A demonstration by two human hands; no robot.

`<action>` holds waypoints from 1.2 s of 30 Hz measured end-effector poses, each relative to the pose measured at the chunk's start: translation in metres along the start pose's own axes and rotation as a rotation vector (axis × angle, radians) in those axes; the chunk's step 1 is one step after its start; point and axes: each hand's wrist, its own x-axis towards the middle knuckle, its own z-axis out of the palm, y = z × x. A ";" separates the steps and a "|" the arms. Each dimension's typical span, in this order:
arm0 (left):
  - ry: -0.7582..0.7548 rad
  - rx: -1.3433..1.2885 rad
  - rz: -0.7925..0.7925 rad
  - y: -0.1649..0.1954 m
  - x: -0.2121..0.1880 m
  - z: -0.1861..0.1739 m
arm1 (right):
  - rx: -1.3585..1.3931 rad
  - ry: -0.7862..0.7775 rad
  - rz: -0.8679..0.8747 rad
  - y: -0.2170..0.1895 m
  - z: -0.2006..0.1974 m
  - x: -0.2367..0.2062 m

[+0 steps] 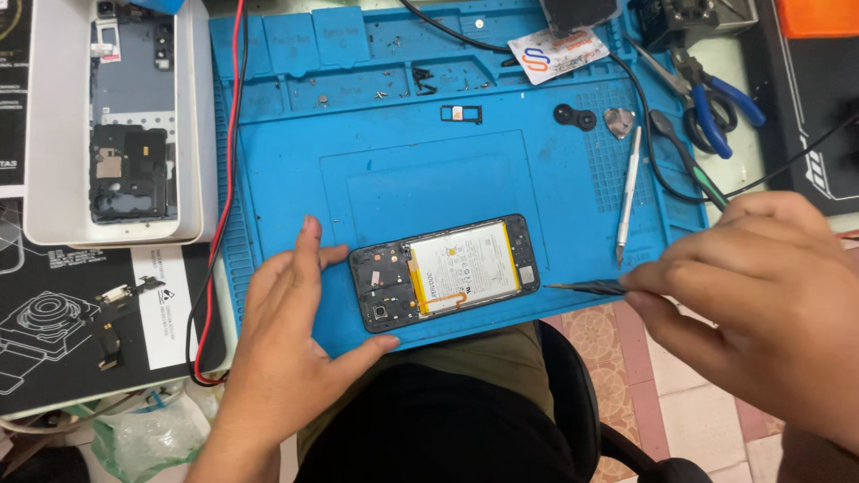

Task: The person works on a disassembled smartphone lying on a blue repair mat, using a screwdriver-like pry tool to work around the battery inside the phone chassis. They reposition the phone and the tool repeatedly, then set the tool down and reach for another item on the workbench.

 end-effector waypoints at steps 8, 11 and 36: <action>0.013 0.010 -0.002 -0.001 -0.002 0.003 | 0.038 -0.052 -0.058 -0.003 0.004 0.018; 0.015 0.021 -0.011 0.000 -0.003 0.003 | 0.029 -0.069 -0.112 -0.004 0.005 0.020; 0.047 0.054 -0.012 0.006 -0.004 0.005 | -0.175 -0.222 -0.227 -0.005 0.009 0.027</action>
